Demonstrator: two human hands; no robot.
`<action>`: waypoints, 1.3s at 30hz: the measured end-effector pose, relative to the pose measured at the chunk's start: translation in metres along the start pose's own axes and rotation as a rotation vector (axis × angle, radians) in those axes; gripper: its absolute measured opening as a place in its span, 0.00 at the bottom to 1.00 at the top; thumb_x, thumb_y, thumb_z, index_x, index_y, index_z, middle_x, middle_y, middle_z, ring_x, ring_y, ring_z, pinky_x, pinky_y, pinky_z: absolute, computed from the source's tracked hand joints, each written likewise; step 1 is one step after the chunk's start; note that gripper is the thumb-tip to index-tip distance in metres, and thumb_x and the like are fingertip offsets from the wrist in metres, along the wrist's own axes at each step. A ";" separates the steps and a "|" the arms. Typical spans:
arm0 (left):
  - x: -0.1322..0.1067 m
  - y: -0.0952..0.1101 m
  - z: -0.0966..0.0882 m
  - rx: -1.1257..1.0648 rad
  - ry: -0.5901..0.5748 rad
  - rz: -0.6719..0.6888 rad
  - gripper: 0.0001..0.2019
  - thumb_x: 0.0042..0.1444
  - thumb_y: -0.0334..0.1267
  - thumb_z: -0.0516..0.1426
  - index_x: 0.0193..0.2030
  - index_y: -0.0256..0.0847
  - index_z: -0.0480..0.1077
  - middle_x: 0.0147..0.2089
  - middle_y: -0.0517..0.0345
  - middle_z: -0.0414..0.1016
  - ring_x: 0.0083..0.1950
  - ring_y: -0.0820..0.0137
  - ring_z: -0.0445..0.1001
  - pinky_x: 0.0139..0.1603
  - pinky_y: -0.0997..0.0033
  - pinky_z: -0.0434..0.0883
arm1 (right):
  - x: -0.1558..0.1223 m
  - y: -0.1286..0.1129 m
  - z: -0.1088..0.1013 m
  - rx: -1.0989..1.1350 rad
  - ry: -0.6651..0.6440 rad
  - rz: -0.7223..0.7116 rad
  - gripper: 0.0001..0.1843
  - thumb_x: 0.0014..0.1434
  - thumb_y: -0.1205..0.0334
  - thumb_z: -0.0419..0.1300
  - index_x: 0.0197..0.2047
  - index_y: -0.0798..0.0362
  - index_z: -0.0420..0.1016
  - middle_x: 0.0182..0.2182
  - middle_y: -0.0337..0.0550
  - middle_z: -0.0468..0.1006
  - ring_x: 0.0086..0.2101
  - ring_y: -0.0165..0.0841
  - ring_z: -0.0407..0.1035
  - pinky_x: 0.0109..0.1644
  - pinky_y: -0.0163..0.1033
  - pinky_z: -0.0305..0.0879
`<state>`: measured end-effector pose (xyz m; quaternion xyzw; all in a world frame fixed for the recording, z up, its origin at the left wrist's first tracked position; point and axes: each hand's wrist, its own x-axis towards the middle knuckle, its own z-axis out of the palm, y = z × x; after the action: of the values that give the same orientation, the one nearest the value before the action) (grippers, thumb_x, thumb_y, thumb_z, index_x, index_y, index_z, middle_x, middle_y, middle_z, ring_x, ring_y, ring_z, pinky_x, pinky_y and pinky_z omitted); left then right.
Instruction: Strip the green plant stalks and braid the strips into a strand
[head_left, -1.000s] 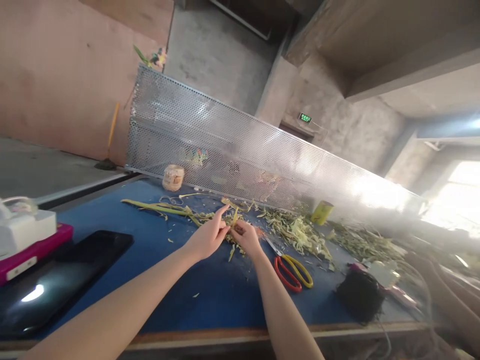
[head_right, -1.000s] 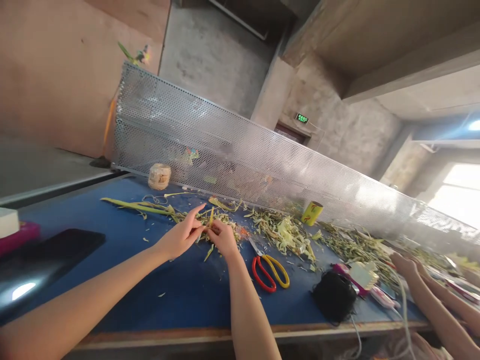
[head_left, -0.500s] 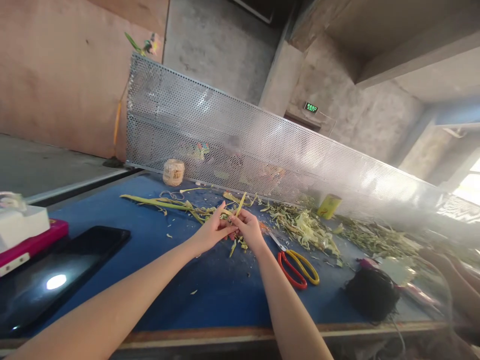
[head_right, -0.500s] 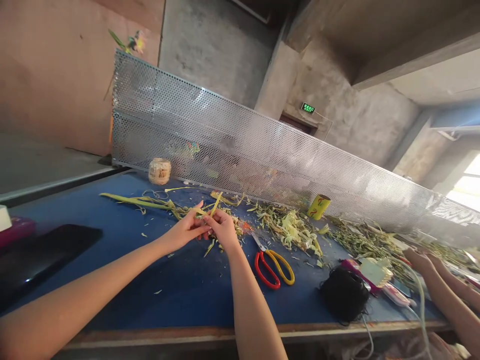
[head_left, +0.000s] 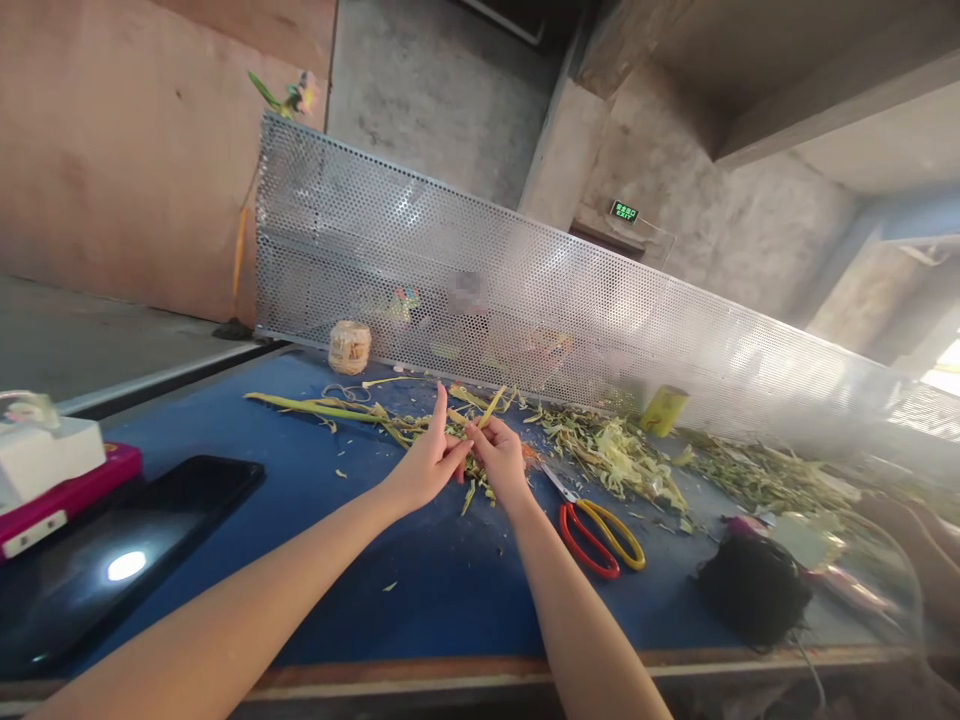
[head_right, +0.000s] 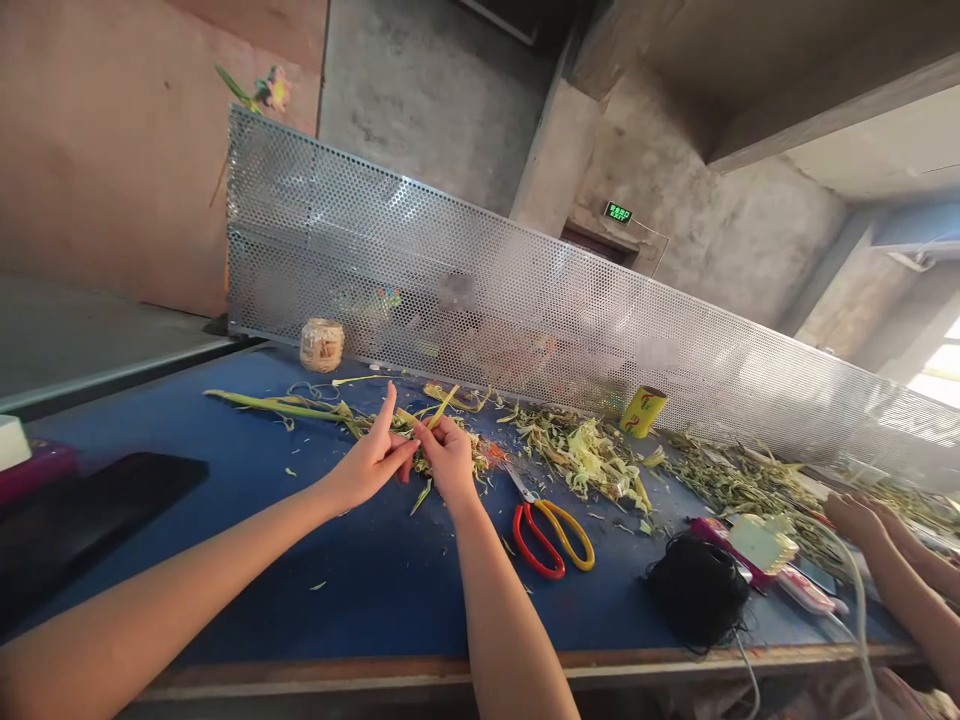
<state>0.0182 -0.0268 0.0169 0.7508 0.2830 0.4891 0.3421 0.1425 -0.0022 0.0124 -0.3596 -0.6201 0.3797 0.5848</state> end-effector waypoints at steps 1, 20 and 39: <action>0.000 0.000 0.001 0.023 0.003 0.012 0.40 0.57 0.36 0.47 0.61 0.31 0.15 0.18 0.64 0.68 0.20 0.75 0.64 0.27 0.72 0.62 | 0.000 0.001 0.000 -0.005 0.001 0.000 0.16 0.45 0.48 0.58 0.26 0.53 0.63 0.13 0.29 0.56 0.14 0.21 0.47 0.17 0.29 0.43; -0.007 -0.004 -0.008 0.235 -0.091 0.018 0.37 0.57 0.33 0.44 0.62 0.31 0.18 0.20 0.64 0.67 0.22 0.74 0.63 0.29 0.74 0.59 | 0.003 -0.002 -0.006 0.050 -0.127 0.135 0.19 0.44 0.48 0.59 0.35 0.54 0.67 0.12 0.29 0.61 0.12 0.19 0.47 0.15 0.27 0.41; -0.002 -0.011 -0.023 0.304 0.064 0.062 0.31 0.58 0.39 0.44 0.64 0.40 0.32 0.39 0.53 0.70 0.39 0.66 0.69 0.42 0.63 0.65 | -0.004 -0.001 -0.008 0.135 -0.195 0.157 0.21 0.49 0.49 0.56 0.42 0.52 0.61 0.13 0.28 0.62 0.12 0.19 0.44 0.16 0.28 0.36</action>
<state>-0.0054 -0.0163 0.0132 0.7864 0.3411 0.4745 0.2001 0.1507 -0.0056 0.0116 -0.3284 -0.6171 0.4983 0.5129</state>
